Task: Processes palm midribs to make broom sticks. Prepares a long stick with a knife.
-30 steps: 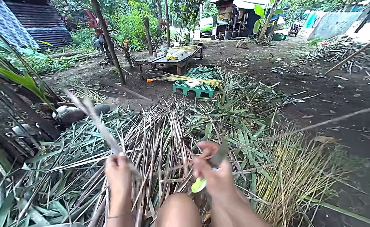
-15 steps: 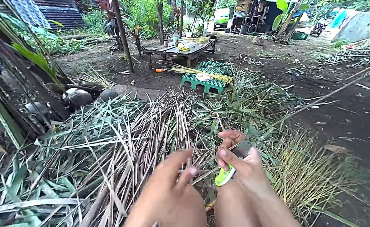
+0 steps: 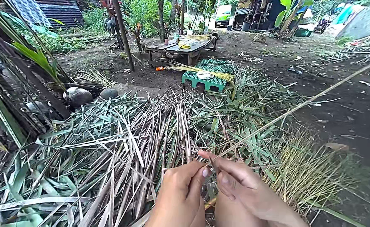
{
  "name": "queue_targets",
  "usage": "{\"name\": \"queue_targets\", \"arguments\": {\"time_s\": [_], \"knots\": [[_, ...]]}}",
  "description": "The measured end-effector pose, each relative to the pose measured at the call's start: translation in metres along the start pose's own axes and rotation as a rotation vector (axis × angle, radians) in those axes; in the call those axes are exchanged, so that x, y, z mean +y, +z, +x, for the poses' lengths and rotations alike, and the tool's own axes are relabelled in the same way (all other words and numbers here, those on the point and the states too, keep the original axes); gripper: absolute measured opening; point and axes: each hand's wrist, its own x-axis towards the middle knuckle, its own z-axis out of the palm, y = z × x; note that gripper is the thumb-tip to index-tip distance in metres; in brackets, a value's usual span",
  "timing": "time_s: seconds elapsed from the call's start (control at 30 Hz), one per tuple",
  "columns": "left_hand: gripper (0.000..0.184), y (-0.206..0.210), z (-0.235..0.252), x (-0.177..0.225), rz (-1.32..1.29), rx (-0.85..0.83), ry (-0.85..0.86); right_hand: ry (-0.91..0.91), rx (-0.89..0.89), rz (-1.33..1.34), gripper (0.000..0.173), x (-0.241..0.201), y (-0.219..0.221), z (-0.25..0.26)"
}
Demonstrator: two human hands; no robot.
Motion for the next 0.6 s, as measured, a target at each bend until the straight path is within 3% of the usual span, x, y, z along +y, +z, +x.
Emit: {"name": "queue_targets", "arguments": {"time_s": [0.3,0.47,0.53,0.6], "knots": [[0.034,0.009,-0.003,0.012,0.180,0.115,0.061,-0.209,0.263,-0.623,0.055,0.004,0.013,0.000],[0.033,0.001,-0.017,0.020,0.358,0.143,0.027,-0.111,0.525,-0.682,0.054,0.005,-0.027,0.001],[0.033,-0.002,-0.021,0.023,0.389,0.122,-0.008,-0.073,0.477,-0.594,0.055,0.002,-0.034,0.000],[0.033,0.002,-0.018,0.020,0.397,0.144,0.001,-0.091,0.285,-0.460,0.055,-0.004,-0.012,-0.002]]}}
